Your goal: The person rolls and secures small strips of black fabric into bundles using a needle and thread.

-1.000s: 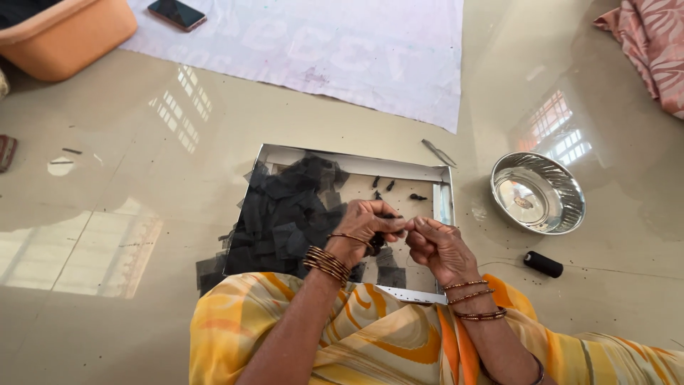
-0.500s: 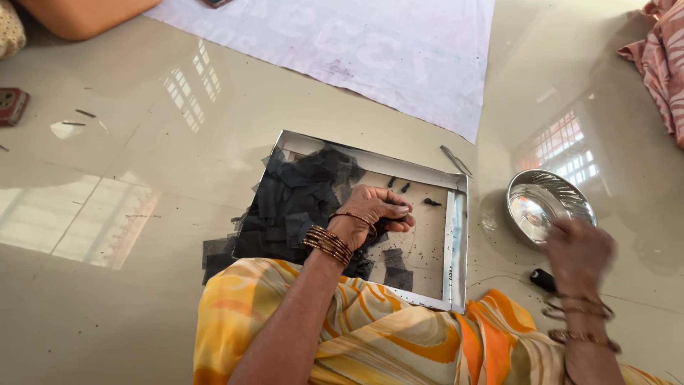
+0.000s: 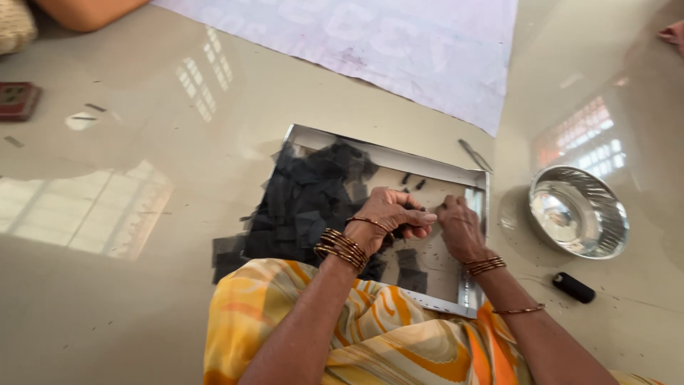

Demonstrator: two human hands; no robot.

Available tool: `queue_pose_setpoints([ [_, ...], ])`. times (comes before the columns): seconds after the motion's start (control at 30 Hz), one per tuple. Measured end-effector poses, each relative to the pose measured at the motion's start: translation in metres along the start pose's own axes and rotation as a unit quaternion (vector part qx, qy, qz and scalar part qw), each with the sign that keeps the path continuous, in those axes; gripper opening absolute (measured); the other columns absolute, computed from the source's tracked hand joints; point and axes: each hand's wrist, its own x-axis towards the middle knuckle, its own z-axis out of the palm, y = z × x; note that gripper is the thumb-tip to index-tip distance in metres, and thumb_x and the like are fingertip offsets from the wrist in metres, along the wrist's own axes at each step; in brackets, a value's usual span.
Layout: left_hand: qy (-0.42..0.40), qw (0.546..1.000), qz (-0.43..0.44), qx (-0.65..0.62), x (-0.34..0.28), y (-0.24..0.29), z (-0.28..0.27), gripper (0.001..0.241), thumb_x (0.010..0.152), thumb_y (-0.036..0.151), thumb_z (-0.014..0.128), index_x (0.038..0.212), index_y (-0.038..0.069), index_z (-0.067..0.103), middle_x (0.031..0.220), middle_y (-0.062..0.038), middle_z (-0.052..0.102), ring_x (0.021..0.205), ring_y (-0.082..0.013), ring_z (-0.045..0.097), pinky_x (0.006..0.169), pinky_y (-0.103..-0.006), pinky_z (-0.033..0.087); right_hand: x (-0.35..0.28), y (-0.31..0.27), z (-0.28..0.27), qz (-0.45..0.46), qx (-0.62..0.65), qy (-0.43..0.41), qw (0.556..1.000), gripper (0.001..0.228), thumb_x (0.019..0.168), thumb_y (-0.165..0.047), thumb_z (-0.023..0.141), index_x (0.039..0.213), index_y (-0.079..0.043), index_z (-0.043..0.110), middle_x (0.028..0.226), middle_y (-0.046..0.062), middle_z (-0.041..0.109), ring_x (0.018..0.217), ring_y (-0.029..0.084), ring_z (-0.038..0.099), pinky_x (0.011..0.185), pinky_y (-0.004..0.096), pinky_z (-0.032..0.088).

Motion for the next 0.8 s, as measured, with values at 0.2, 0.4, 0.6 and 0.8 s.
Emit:
queue_pose_setpoints([
  [0.2, -0.002, 0.999, -0.008, 0.049, 0.007, -0.007, 0.002, 0.018, 0.076, 0.006, 0.085, 0.087, -0.005, 0.076, 0.075, -0.015, 0.077, 0.062, -0.0163, 0.072, 0.053, -0.0254, 0.056, -0.017, -0.022, -0.108, 0.151, 0.139, 0.045, 0.978, 0.021, 0.086, -0.002, 0.073, 0.107, -0.007, 0.075, 0.106, 0.013, 0.070, 0.088, 0.025, 0.069, 0.079, 0.038, 0.061],
  [0.4, 0.006, 0.999, -0.041, 0.021, 0.002, -0.011, 0.006, 0.011, 0.080, 0.005, 0.080, 0.087, -0.002, 0.076, 0.076, -0.013, 0.077, 0.061, -0.0148, 0.071, 0.054, -0.0240, 0.055, -0.056, -0.027, -0.150, 0.199, 0.743, 0.111, 0.629, 0.018, 0.087, -0.003, 0.076, 0.104, 0.001, 0.075, 0.099, 0.016, 0.078, 0.086, 0.024, 0.077, 0.082, 0.034, 0.067],
  [0.6, 0.044, 0.999, 0.012, 0.010, 0.003, -0.032, 0.004, 0.009, 0.080, 0.000, 0.081, 0.088, -0.002, 0.077, 0.074, -0.011, 0.075, 0.059, -0.0143, 0.069, 0.051, -0.0231, 0.052, -0.080, -0.076, -0.122, 0.176, 0.898, 0.126, 0.384, 0.018, 0.086, 0.002, 0.075, 0.104, 0.005, 0.072, 0.102, 0.018, 0.077, 0.092, 0.024, 0.076, 0.086, 0.034, 0.065],
  [0.8, 0.098, 0.994, 0.052, -0.005, 0.005, -0.031, 0.003, 0.013, 0.079, 0.000, 0.082, 0.089, -0.006, 0.076, 0.072, -0.011, 0.075, 0.056, -0.0147, 0.069, 0.052, -0.0235, 0.055, -0.074, -0.078, -0.124, 0.177, 0.925, 0.102, 0.319, 0.021, 0.086, 0.004, 0.073, 0.107, 0.006, 0.070, 0.103, 0.017, 0.076, 0.095, 0.024, 0.076, 0.088, 0.031, 0.065],
])
